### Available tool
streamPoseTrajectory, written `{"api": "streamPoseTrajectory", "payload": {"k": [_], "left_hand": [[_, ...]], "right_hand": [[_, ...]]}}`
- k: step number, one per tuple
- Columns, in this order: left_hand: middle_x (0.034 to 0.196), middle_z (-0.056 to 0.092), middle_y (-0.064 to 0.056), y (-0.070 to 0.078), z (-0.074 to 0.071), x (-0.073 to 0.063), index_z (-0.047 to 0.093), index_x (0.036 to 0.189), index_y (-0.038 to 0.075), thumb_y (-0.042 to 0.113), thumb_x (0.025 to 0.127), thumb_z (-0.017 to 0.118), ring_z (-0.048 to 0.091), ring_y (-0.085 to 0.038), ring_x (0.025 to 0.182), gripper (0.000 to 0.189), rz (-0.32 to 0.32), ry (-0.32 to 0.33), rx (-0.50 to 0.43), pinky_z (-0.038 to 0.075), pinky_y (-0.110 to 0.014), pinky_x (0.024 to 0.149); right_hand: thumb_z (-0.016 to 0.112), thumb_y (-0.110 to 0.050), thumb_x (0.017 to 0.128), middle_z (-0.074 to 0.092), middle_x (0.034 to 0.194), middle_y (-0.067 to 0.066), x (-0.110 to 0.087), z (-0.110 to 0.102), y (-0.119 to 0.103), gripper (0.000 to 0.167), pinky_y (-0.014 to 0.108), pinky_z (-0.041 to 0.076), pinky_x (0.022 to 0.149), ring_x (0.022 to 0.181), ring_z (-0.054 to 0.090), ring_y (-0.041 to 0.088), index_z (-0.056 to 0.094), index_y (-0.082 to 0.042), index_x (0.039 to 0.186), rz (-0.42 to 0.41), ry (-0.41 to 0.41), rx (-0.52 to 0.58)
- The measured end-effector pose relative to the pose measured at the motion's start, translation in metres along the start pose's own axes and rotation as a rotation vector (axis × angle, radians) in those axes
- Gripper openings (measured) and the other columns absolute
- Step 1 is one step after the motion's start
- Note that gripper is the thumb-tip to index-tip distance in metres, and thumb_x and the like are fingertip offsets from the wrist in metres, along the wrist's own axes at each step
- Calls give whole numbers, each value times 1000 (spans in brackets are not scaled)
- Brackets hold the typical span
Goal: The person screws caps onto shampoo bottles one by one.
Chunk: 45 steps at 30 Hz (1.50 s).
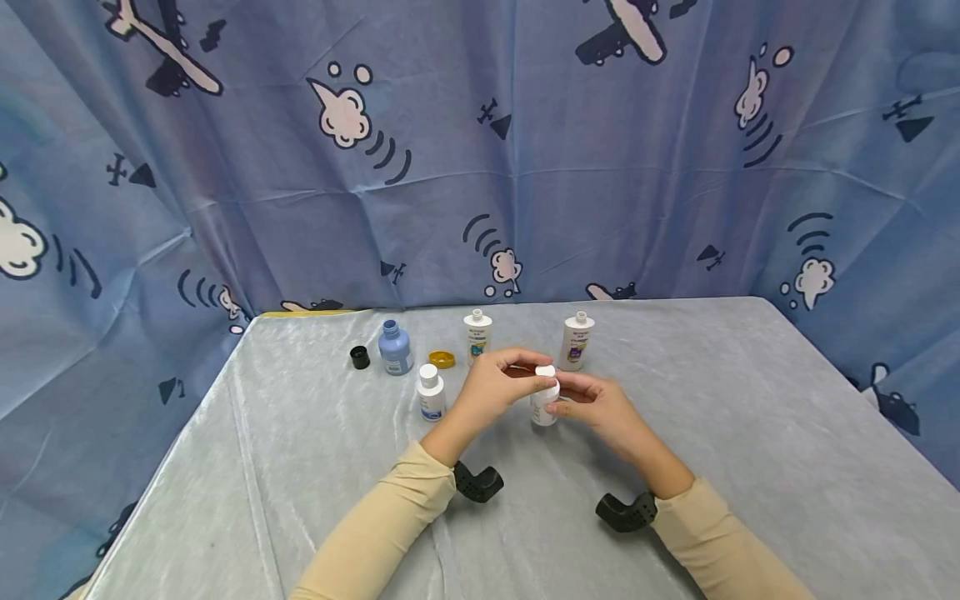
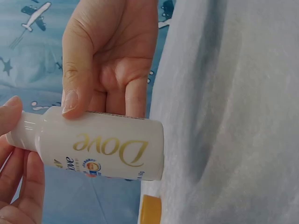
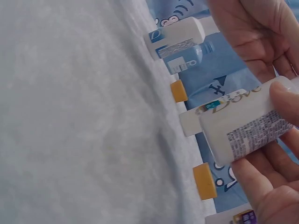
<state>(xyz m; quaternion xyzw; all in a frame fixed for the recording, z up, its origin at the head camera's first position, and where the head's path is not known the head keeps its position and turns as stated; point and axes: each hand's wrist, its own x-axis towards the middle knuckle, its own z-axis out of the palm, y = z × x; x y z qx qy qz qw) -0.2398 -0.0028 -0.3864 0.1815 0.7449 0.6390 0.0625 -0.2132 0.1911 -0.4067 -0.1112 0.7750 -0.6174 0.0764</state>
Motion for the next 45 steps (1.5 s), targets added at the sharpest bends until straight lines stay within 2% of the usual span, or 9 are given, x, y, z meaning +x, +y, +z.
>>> {"api": "streamPoseTrajectory", "payload": {"k": [7, 18, 23, 28, 36, 45], "left_hand": [[110, 75, -8, -4, 2, 2, 76, 109, 12, 21, 82, 82, 66, -3, 89, 29, 2, 0, 23, 55, -19, 77], [116, 73, -10, -9, 5, 4, 76, 109, 6, 16, 83, 82, 67, -5, 89, 29, 13, 6, 18, 54, -16, 78], [120, 72, -9, -10, 5, 3, 75, 109, 5, 15, 82, 81, 66, -5, 89, 29, 10, 4, 22, 54, -16, 78], [116, 73, -10, -10, 6, 3, 75, 109, 4, 14, 82, 82, 67, -6, 89, 30, -3, 1, 23, 54, -17, 77], [114, 72, -10, -14, 7, 3, 75, 109, 6, 14, 82, 81, 69, -9, 92, 29, -25, -2, 50, 54, -16, 76], [117, 72, -8, -14, 6, 2, 75, 110, 8, 17, 83, 81, 69, -12, 97, 29, -25, 1, 88, 54, -19, 78]], "right_hand": [[73, -12, 90, 57, 138, 26, 1, 1, 4, 58, 17, 53, 89, 108, 63, -4, 51, 5, 141, 30, 14, 20], [74, -12, 89, 59, 137, 24, 4, 4, 11, 59, 16, 53, 89, 106, 63, -5, 51, 6, 140, 65, 21, 34], [74, -13, 89, 57, 139, 24, 4, 4, 13, 59, 16, 52, 90, 110, 63, -2, 51, 5, 140, 79, 16, 33], [74, -14, 89, 57, 140, 23, 4, 5, 14, 60, 15, 51, 91, 114, 62, 2, 51, 4, 141, 89, 17, 29], [74, -9, 88, 62, 133, 24, 5, 7, 18, 58, 14, 51, 89, 104, 63, -5, 51, 10, 138, 74, 26, 50], [73, -9, 88, 64, 131, 23, 6, 7, 20, 57, 15, 53, 88, 102, 64, -5, 51, 11, 137, 78, 20, 45]]}}
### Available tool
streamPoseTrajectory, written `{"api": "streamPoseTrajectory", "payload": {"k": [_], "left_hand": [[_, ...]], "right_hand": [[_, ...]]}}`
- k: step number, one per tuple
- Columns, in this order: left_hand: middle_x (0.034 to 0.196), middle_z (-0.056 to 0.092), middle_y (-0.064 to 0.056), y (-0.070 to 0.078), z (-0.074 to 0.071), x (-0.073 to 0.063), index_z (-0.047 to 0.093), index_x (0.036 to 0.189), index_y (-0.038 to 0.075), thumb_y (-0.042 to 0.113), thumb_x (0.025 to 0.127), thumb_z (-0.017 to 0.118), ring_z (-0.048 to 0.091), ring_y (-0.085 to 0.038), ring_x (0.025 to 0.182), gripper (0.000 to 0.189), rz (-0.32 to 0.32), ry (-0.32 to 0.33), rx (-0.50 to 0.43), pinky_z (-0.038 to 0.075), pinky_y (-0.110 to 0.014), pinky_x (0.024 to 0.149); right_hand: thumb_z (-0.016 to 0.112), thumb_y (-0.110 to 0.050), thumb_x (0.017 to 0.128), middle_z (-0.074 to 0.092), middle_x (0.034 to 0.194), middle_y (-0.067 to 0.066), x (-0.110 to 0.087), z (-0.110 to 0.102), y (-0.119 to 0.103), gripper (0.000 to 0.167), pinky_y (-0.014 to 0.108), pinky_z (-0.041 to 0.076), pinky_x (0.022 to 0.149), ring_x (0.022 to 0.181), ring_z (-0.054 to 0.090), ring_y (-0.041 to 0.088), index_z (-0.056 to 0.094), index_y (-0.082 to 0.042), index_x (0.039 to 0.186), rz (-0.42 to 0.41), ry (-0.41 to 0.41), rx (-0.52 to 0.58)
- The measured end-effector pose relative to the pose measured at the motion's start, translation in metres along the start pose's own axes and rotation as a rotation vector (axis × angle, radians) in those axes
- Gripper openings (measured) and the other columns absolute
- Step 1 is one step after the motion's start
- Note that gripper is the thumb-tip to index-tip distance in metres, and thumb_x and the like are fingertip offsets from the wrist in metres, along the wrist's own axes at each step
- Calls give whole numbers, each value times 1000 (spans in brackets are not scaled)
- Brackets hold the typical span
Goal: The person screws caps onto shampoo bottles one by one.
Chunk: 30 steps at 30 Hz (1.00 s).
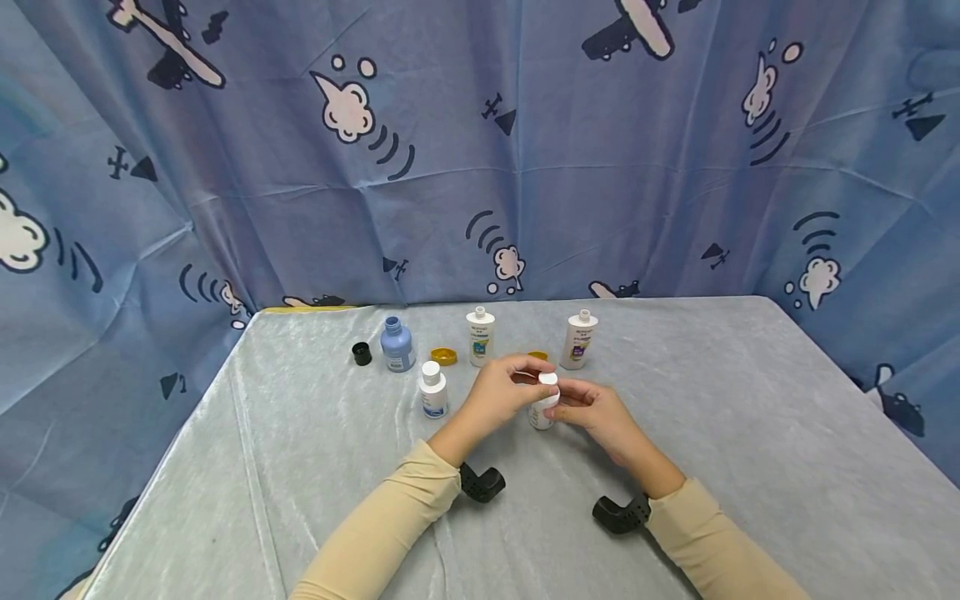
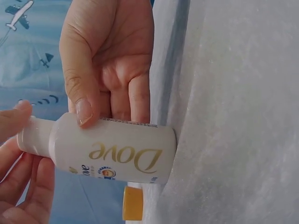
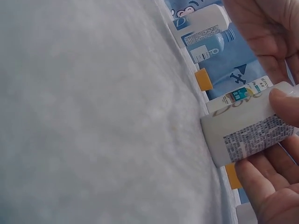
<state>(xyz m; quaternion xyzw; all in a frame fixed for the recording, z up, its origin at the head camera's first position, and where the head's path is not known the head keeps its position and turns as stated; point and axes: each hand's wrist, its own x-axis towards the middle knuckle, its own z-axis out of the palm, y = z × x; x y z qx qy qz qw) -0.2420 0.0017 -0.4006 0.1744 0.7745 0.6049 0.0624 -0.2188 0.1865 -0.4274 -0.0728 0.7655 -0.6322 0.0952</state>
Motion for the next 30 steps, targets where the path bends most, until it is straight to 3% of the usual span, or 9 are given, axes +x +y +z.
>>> {"api": "streamPoseTrajectory", "payload": {"k": [9, 13, 21, 25, 30], "left_hand": [[115, 74, -4, -1, -10, 0, 73, 116, 14, 32, 90, 75, 69, -14, 105, 32, 34, 70, -68, 55, -27, 90], [115, 74, -3, -1, -14, 3, 73, 117, 14, 34, 91, 73, 68, -15, 106, 33, 35, 100, -84, 55, -28, 91], [124, 70, -10, -2, -16, 13, 67, 124, 4, 24, 90, 75, 68, -24, 114, 40, 4, 117, -103, 55, -31, 96], [126, 69, -10, -2, -16, 20, 66, 126, 6, 22, 88, 76, 66, -26, 118, 43, -18, 110, -101, 54, -30, 98], [129, 67, -14, -3, -14, 30, 65, 127, 4, 19, 87, 77, 63, -33, 122, 45, -23, 107, -67, 54, -33, 100]], "right_hand": [[62, 3, 91, 49, 141, 35, 1, -7, -3, 54, 12, 51, 89, 103, 59, -11, 44, 15, 140, -30, -10, -13], [62, 1, 92, 52, 141, 30, 0, -16, -8, 53, 12, 51, 89, 106, 60, -10, 46, 12, 141, -50, 18, -31], [69, -11, 93, 70, 123, -13, -3, -31, -21, 55, 10, 50, 89, 105, 63, -11, 49, 4, 142, -13, 219, 19], [72, -18, 92, 68, 128, -8, 0, -35, -25, 59, 7, 49, 88, 101, 62, -13, 50, 1, 143, 20, 324, 10], [73, -14, 90, 70, 125, -5, 11, -38, -29, 56, 6, 49, 86, 94, 64, -14, 53, 0, 140, 26, 467, 32]]}}
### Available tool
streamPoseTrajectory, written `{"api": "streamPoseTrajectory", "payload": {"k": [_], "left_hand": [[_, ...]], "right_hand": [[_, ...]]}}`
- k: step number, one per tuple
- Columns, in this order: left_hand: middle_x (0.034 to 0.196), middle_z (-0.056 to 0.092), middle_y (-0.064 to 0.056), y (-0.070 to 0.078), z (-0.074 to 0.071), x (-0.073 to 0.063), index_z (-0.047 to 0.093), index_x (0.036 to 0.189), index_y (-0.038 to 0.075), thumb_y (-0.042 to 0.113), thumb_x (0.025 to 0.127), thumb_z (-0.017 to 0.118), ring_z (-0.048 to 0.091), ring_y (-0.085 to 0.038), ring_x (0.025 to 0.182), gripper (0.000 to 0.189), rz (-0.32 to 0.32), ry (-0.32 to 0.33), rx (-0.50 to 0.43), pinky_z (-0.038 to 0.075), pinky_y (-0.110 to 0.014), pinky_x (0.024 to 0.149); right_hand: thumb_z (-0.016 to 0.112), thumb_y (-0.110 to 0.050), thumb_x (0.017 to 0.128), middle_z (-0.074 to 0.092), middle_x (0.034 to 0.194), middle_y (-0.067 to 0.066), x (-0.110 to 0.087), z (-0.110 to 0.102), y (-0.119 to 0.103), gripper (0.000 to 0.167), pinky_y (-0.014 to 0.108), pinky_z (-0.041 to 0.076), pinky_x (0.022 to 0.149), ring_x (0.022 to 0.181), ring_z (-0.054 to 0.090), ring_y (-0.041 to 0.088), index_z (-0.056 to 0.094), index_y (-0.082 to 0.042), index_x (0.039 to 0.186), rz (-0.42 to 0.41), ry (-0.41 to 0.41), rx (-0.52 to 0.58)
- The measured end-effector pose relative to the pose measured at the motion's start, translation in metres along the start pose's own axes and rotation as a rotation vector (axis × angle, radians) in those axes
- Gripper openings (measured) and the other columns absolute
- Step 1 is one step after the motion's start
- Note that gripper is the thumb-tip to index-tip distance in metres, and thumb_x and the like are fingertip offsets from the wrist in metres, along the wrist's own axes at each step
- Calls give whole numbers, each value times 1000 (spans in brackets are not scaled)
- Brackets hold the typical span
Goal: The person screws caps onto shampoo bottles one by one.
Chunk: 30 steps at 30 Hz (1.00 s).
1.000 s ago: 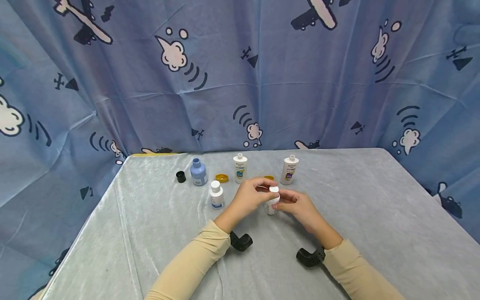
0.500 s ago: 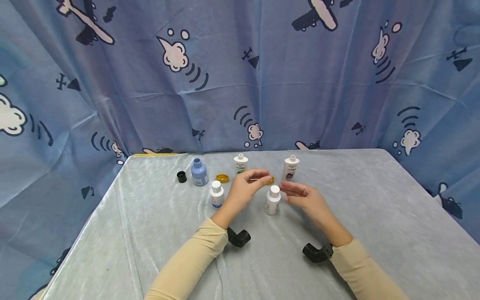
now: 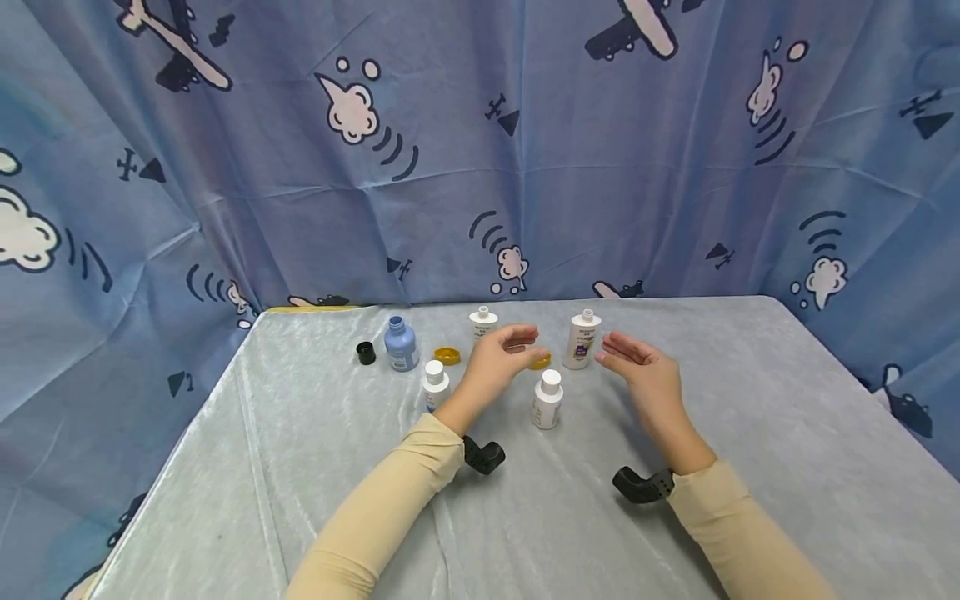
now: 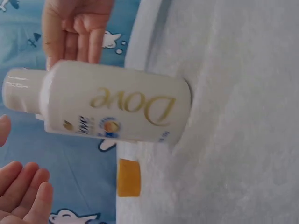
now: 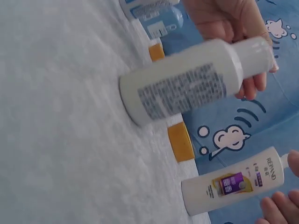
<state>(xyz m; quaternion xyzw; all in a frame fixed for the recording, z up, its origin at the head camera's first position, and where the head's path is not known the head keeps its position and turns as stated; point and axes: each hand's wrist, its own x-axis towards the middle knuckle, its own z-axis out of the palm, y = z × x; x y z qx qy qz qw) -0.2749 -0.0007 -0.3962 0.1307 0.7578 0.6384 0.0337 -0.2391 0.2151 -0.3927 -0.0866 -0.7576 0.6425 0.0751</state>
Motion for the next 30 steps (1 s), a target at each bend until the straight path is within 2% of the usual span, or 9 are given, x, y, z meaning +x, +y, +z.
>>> {"api": "streamPoseTrajectory", "payload": {"k": [3, 7, 13, 17, 26, 30], "left_hand": [[129, 66, -17, -4, 3, 7, 65, 127, 2, 16, 87, 77, 62, -34, 122, 45, -1, 0, 45, 52, -35, 102], [130, 66, -19, -9, 6, 15, 64, 128, 1, 15, 87, 77, 62, -34, 122, 45, -4, -10, 124, 50, -37, 106], [134, 65, -12, -11, 10, 25, 61, 134, 4, 19, 87, 77, 58, -33, 127, 52, -41, -32, 214, 47, -36, 108], [134, 65, -10, -16, 14, 31, 60, 135, 4, 20, 88, 77, 59, -31, 126, 52, -51, -35, 272, 48, -36, 107], [134, 64, -13, -27, 19, 33, 60, 134, 2, 18, 86, 79, 61, -28, 125, 54, -94, -44, 272, 52, -36, 103], [136, 63, -14, -29, 19, 33, 58, 135, 1, 17, 86, 78, 59, -28, 127, 55, -117, -55, 263, 50, -36, 106]], "right_hand": [[72, -12, 91, 67, 131, 3, 6, 0, -1, 55, 6, 49, 87, 95, 64, -13, 53, -1, 141, 5, 32, 7], [71, -16, 92, 55, 145, 15, 15, 0, -1, 58, 11, 48, 97, 109, 64, -6, 50, -3, 144, 12, 2, -22], [72, -22, 92, 50, 149, 13, 31, -2, 2, 64, 32, 40, 115, 131, 57, 11, 45, -5, 148, 31, -55, -32], [73, -23, 92, 48, 151, 14, 39, -2, 5, 67, 36, 37, 118, 136, 52, 17, 43, -4, 149, 37, -90, -31], [74, -28, 91, 46, 153, 14, 47, 4, 12, 69, 41, 35, 119, 142, 44, 25, 43, -6, 149, 66, -160, -42], [73, -26, 92, 49, 151, 13, 49, 7, 15, 67, 41, 35, 119, 134, 50, 17, 44, -5, 149, 82, -168, -24]]}}
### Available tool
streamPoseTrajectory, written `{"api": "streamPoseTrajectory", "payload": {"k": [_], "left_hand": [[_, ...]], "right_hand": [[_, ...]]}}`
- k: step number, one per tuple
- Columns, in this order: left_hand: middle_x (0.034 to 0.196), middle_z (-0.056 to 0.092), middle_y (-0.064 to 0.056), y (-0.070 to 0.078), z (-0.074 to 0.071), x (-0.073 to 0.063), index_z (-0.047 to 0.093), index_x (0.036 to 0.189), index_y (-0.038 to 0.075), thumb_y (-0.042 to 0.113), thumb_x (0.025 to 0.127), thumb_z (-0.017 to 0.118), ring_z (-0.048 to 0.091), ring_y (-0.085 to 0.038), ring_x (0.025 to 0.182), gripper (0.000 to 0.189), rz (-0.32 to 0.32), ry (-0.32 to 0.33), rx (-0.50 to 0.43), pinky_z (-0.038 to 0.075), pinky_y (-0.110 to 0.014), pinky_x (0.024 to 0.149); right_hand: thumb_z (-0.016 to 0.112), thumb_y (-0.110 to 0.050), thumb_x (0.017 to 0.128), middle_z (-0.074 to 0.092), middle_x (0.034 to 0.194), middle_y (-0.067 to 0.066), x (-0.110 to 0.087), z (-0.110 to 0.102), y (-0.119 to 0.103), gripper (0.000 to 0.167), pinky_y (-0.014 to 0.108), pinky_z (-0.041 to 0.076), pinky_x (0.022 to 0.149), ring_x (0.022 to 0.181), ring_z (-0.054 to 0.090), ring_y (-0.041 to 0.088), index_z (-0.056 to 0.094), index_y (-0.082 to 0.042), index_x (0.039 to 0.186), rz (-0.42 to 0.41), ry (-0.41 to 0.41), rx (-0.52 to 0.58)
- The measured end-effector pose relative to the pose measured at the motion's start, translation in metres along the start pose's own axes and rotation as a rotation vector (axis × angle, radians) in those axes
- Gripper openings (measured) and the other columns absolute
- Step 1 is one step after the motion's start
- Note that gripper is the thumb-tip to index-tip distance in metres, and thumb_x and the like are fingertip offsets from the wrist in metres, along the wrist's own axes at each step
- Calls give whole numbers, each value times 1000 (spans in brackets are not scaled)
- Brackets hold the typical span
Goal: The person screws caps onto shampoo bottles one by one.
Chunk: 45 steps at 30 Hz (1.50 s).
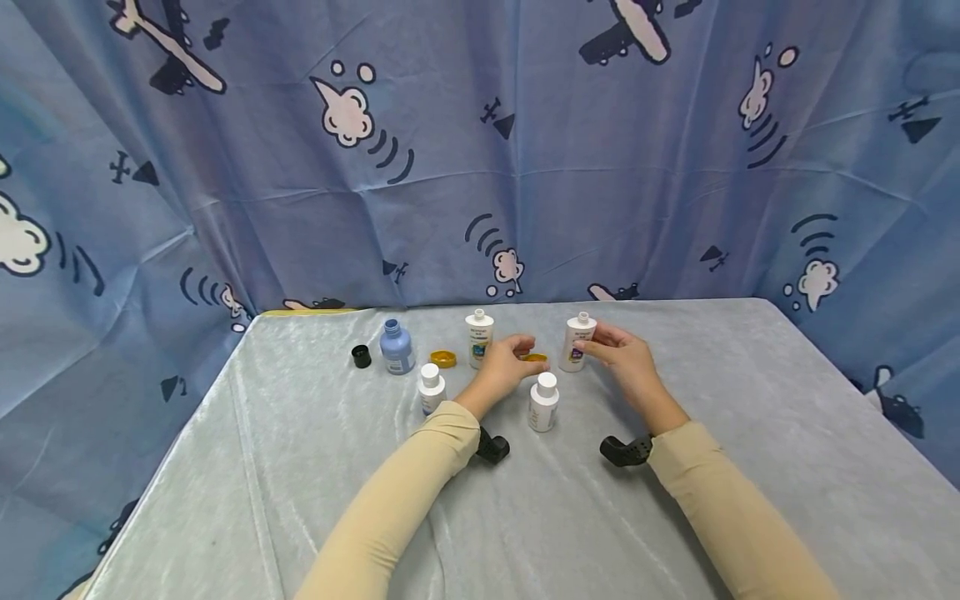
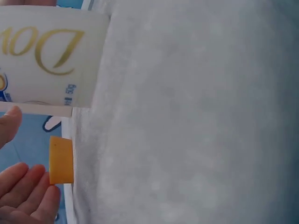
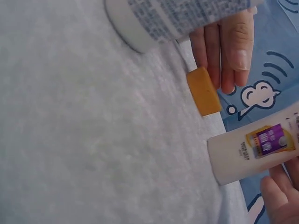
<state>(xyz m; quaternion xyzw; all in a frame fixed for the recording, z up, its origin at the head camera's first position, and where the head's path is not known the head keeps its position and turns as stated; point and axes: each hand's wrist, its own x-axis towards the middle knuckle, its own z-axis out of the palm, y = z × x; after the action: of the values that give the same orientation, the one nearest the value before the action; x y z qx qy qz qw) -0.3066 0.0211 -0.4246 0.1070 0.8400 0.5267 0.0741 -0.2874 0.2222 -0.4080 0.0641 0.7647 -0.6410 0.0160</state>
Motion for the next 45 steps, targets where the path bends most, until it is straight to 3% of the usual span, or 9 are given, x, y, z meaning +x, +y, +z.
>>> {"api": "streamPoseTrajectory", "payload": {"k": [6, 13, 21, 32, 41, 45], "left_hand": [[136, 63, -13, -1, 1, 1, 58, 135, 0, 18, 85, 79, 59, -27, 127, 56, -39, -2, 19, 49, -35, 107], [128, 68, -12, -3, 1, 5, 63, 128, 2, 15, 84, 81, 62, -25, 121, 50, -70, 16, 32, 51, -32, 101], [121, 71, -13, -6, 4, 9, 68, 120, 1, 9, 83, 80, 66, -25, 113, 40, -66, 33, 24, 54, -31, 96], [116, 72, -10, -4, 6, 10, 71, 114, 5, 7, 84, 78, 66, -22, 107, 30, -109, 39, 79, 55, -28, 91], [114, 72, -9, -2, 3, 6, 73, 110, 7, 10, 85, 78, 65, -19, 103, 26, -95, 14, 88, 54, -26, 86], [116, 73, -9, 4, 0, 3, 73, 113, 8, 11, 85, 78, 65, -19, 107, 28, -80, 15, 62, 54, -27, 89]], "right_hand": [[72, -22, 92, 64, 124, -10, 3, 3, 6, 62, 30, 41, 114, 107, 56, -6, 48, -1, 145, -33, 16, 38], [72, -18, 92, 63, 95, -27, 6, 6, 11, 55, 9, 46, 88, 100, 57, -8, 53, 3, 139, -64, 39, 71], [74, -25, 91, 63, 102, -24, 8, 5, 15, 58, 13, 47, 90, 103, 57, -6, 54, 0, 140, -59, 32, 35], [75, -24, 90, 66, 111, -14, 14, 5, 17, 56, 24, 46, 99, 104, 56, -4, 57, -2, 138, -63, 23, -47], [75, -25, 90, 67, 103, -13, 11, 9, 17, 49, 14, 48, 85, 94, 58, -6, 62, 0, 129, -90, 97, -92], [75, -24, 90, 65, 94, -20, 6, 9, 11, 48, 12, 47, 81, 90, 57, -8, 62, 1, 129, -109, 146, -91]]}}
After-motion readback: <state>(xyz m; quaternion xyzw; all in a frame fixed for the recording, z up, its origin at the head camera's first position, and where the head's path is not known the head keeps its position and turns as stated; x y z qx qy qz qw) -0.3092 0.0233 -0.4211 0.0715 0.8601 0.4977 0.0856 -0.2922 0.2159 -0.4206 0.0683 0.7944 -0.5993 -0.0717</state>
